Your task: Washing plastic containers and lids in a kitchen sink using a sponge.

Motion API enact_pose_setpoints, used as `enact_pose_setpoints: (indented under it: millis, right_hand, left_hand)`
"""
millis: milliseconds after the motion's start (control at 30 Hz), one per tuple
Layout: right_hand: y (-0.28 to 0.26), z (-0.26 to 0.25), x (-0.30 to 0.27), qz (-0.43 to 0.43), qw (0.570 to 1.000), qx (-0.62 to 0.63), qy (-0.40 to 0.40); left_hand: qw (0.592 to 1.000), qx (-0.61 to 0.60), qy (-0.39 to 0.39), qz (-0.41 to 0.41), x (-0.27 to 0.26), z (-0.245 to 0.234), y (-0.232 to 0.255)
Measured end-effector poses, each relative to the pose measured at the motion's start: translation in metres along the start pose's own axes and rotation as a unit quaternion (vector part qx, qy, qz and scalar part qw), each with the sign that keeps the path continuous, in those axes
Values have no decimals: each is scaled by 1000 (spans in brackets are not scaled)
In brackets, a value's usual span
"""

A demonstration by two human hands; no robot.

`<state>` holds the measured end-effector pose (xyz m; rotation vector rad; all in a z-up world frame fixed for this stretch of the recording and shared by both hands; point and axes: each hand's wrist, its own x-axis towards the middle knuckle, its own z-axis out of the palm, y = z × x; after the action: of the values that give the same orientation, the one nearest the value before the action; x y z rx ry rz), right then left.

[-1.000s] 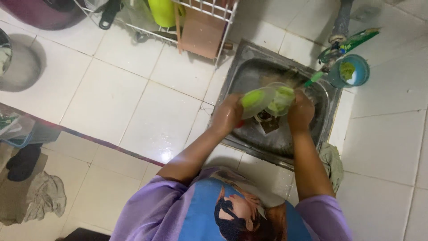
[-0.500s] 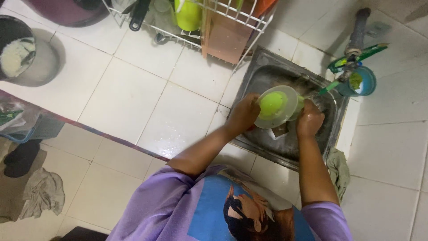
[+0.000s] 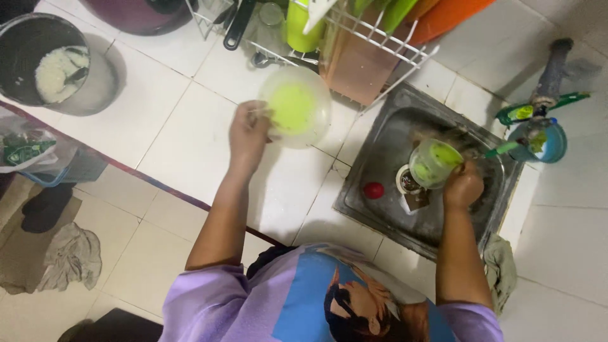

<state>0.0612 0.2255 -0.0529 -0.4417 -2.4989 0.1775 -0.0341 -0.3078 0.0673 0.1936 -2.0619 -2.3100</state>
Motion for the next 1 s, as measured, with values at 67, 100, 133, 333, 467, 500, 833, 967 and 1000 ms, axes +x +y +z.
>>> enact_pose_setpoints:
  millis: [67,100,133,333,467,500,833,967,1000]
  right_hand:
    - [3,0,-1,-11,1000,-12,2]
    - [5,1,-1,-18,1000,-24,7]
    - [4,1,0,-21,999,-23,7]
    - [17,14,-6,0,1000,-7,17]
    - [10,9,-11,19,1000,12,-5]
    - [7,7,-12,14,1000,24,2]
    - [14,5,-23,55,996,72,20]
    - [21,8,-26,96,992,78,1]
    - [20,9,-26,108,991,79,-1]
  left_hand:
    - [999,-24,38,-11,5,-9,14]
    - [996,-46,71,-20,8,-13,22]
    - [996,-47,74,-20,12,-18,28]
    - [976,-170,138,26,49,-41,65]
    - [974,-147,164,60,90,-51,74]
    - [974,-136,166,66,102,-52,76]
    - [961,-6,191,200,182,-44,52]
    - [910,130,224,323,208,-48,32]
    - [915,117,226,314,209,-47,36]
